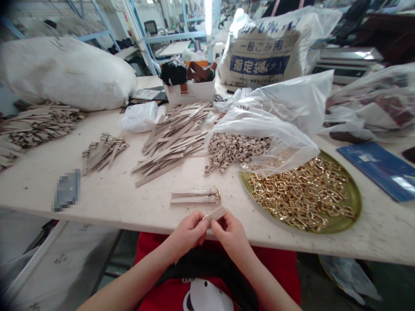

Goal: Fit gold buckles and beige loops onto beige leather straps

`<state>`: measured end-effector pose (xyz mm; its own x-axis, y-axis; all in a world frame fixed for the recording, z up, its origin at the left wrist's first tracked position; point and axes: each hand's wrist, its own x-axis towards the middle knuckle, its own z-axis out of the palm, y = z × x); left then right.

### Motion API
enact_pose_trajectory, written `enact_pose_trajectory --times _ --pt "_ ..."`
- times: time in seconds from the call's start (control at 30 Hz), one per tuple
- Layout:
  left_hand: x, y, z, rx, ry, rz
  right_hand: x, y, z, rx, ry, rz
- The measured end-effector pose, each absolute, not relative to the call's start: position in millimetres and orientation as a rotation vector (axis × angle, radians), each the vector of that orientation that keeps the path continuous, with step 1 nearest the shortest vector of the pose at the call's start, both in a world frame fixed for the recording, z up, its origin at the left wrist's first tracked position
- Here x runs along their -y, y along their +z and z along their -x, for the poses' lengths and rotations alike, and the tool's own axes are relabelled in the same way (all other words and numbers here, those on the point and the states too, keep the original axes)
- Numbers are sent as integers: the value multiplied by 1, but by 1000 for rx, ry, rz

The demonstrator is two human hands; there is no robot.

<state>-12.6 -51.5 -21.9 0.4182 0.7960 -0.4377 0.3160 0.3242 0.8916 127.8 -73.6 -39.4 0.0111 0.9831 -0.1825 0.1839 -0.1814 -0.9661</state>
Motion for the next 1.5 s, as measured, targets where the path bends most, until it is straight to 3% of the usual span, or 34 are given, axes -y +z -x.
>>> enact_pose_trajectory --times 0.13,0.4,0.7,0.77,0.93,1.07,1.17,1.33,1.5 --pt "49 -19 11 -1180 401 -1291 74 -34 -131 1410 1067 1542" --pt "52 0 14 -1106 355 -1435 66 -39 -141 955 1778 1250" --pt "21 -17 12 -1021 565 -1135 36 -16 -152 1301 1539 1206" --pt "15 -15 10 -1013 629 -1143 10 -18 -163 1409 1395 1312" --pt "9 -8 7 -998 621 -1213 -53 -34 -168 1889 406 1848" --pt "10 -5 13 -1085 640 -1184 -64 -45 -161 2022 263 1919" --pt "10 -6 17 -1125 645 -1174 -53 -45 -165 1829 521 1873" --pt "8 -10 15 -1182 652 -1163 -18 -30 -163 927 1540 1413" --pt "11 -7 11 -1161 608 -1294 12 -16 -142 842 1768 1196"
